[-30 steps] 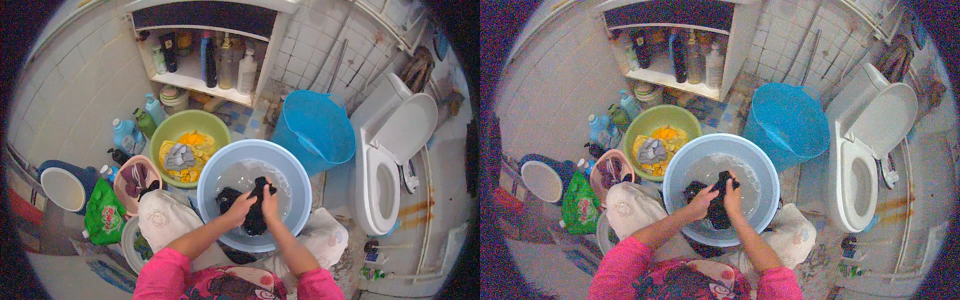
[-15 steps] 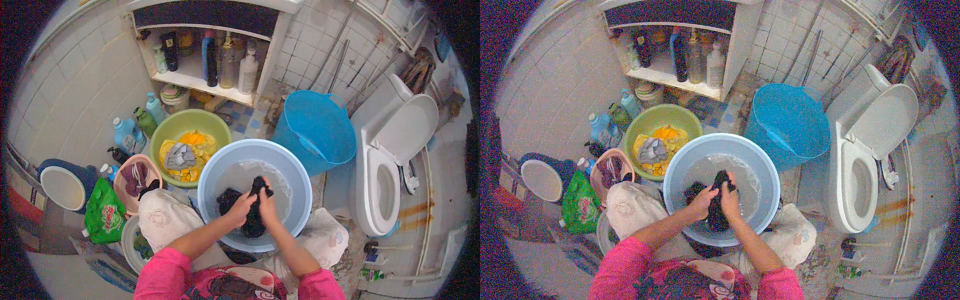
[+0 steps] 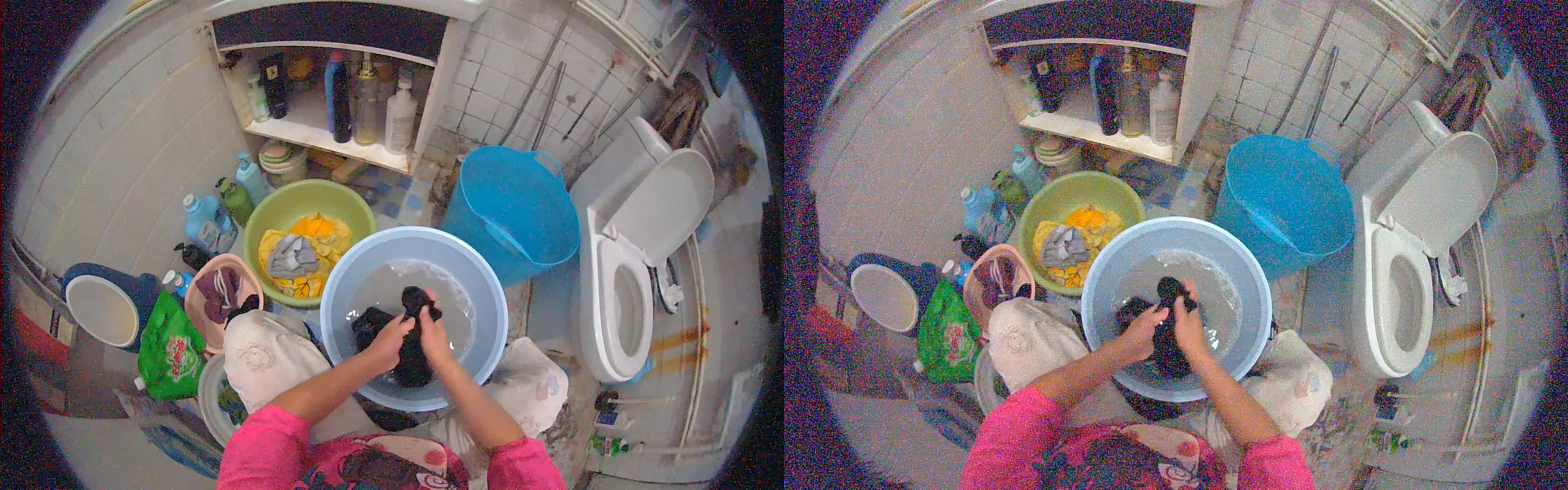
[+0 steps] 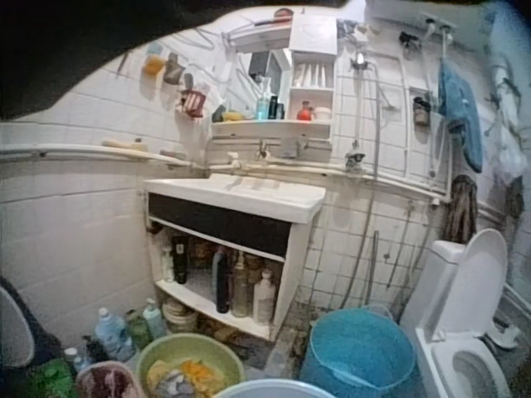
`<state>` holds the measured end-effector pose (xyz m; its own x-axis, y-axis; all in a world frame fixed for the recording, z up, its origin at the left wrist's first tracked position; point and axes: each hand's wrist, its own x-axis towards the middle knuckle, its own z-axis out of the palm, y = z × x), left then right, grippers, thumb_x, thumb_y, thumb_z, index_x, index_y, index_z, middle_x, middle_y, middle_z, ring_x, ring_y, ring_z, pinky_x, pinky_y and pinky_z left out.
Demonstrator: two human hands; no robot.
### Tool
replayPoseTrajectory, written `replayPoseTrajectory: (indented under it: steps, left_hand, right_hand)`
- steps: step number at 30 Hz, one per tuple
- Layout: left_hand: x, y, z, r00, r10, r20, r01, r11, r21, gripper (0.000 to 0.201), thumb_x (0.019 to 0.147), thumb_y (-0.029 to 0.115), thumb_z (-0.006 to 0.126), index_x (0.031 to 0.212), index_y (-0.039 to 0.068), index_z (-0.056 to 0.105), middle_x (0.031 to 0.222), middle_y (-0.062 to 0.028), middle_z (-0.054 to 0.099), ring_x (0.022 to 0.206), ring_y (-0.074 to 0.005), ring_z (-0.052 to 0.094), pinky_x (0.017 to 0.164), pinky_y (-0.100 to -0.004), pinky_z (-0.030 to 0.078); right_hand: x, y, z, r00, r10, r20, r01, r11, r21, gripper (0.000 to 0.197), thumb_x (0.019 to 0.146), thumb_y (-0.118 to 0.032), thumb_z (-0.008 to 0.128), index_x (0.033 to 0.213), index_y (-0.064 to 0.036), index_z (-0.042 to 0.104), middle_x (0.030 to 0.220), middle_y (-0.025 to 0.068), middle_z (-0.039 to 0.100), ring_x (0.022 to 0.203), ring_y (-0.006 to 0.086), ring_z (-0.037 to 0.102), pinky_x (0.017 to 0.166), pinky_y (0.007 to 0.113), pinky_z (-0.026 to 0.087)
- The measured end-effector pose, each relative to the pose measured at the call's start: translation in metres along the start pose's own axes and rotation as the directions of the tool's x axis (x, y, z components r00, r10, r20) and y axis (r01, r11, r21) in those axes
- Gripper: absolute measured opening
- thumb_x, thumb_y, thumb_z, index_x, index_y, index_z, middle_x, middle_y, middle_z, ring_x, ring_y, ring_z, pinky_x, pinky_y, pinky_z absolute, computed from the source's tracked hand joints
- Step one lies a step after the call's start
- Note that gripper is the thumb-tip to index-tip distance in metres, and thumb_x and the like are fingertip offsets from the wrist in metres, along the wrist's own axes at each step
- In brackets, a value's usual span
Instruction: The person washes a garment by repeatedly rubbing, squeezing, and soaking it in a washbasin filled with water by hand.
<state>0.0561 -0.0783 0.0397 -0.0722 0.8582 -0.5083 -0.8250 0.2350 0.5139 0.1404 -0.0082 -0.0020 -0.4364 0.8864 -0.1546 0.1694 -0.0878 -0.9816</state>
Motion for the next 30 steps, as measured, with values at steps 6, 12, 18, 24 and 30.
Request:
replayPoseTrajectory:
  steps: [6, 12, 18, 24, 30]
  left_hand:
    - [0.017, -0.001, -0.019, 0.983, 0.182, -0.014, -0.182, 0.983, -0.023, 0.028, 0.087, 0.02, 0.041, 0.111, 0.007, 0.046, 0.1, -0.0076, 0.054, 0.091, -0.0183, 0.054, 0.079, -0.0325, 0.043]
    - [0.034, -0.008, -0.034, 0.98, 0.192, 0.043, -0.189, 0.979, -0.073, 0.023, 0.086, 0.021, 0.041, 0.105, 0.01, 0.049, 0.093, -0.0051, 0.055, 0.087, -0.0169, 0.054, 0.078, -0.0315, 0.043]
    - [0.008, -0.009, -0.007, 0.998, -0.052, -0.029, 0.054, 0.995, 0.083, 0.035, 0.088, 0.024, 0.043, 0.119, 0.006, 0.041, 0.106, -0.0071, 0.052, 0.097, -0.0189, 0.052, 0.083, -0.0329, 0.042]
    - [0.039, 0.001, -0.055, 0.99, 0.109, -0.095, -0.12, 0.986, -0.119, 0.03, 0.087, 0.024, 0.04, 0.112, 0.009, 0.046, 0.09, -0.0078, 0.054, 0.084, -0.0191, 0.054, 0.079, -0.0322, 0.043]
    - [-0.004, 0.005, -0.004, 1.0, -0.016, 0.01, 0.014, 0.987, 0.157, 0.032, 0.086, 0.03, 0.046, 0.108, 0.007, 0.049, 0.102, -0.008, 0.057, 0.093, -0.0207, 0.055, 0.081, -0.0359, 0.044]
  right_hand:
    - [-0.017, -0.011, 0.012, 0.994, -0.032, 0.109, 0.037, 0.999, -0.038, 0.04, 0.089, -0.021, 0.041, 0.123, -0.0001, 0.039, 0.122, 0.0177, 0.044, 0.112, 0.0288, 0.043, 0.094, 0.033, 0.031]
    - [-0.024, -0.012, 0.016, 0.972, -0.157, 0.173, 0.184, 0.97, -0.156, 0.04, 0.088, -0.013, 0.038, 0.125, -0.0002, 0.035, 0.132, 0.0174, 0.034, 0.124, 0.0268, 0.029, 0.103, 0.032, 0.02]
    - [0.012, 0.004, -0.008, 0.997, 0.08, 0.006, -0.08, 0.988, 0.135, 0.038, 0.09, -0.021, 0.038, 0.123, -0.0032, 0.039, 0.115, 0.017, 0.051, 0.103, 0.0277, 0.051, 0.088, 0.033, 0.038]
    - [-0.04, -0.035, 0.023, 0.908, -0.263, 0.327, 0.332, 0.927, -0.177, 0.041, 0.086, -0.012, 0.042, 0.127, -0.0051, 0.037, 0.135, 0.0158, 0.029, 0.127, 0.0273, 0.025, 0.105, 0.034, 0.017]
    - [0.005, -0.001, -0.008, 0.995, -0.091, 0.033, 0.092, 0.995, -0.046, 0.04, 0.09, -0.019, 0.036, 0.124, 0.002, 0.036, 0.125, 0.017, 0.041, 0.118, 0.0252, 0.037, 0.099, 0.033, 0.026]
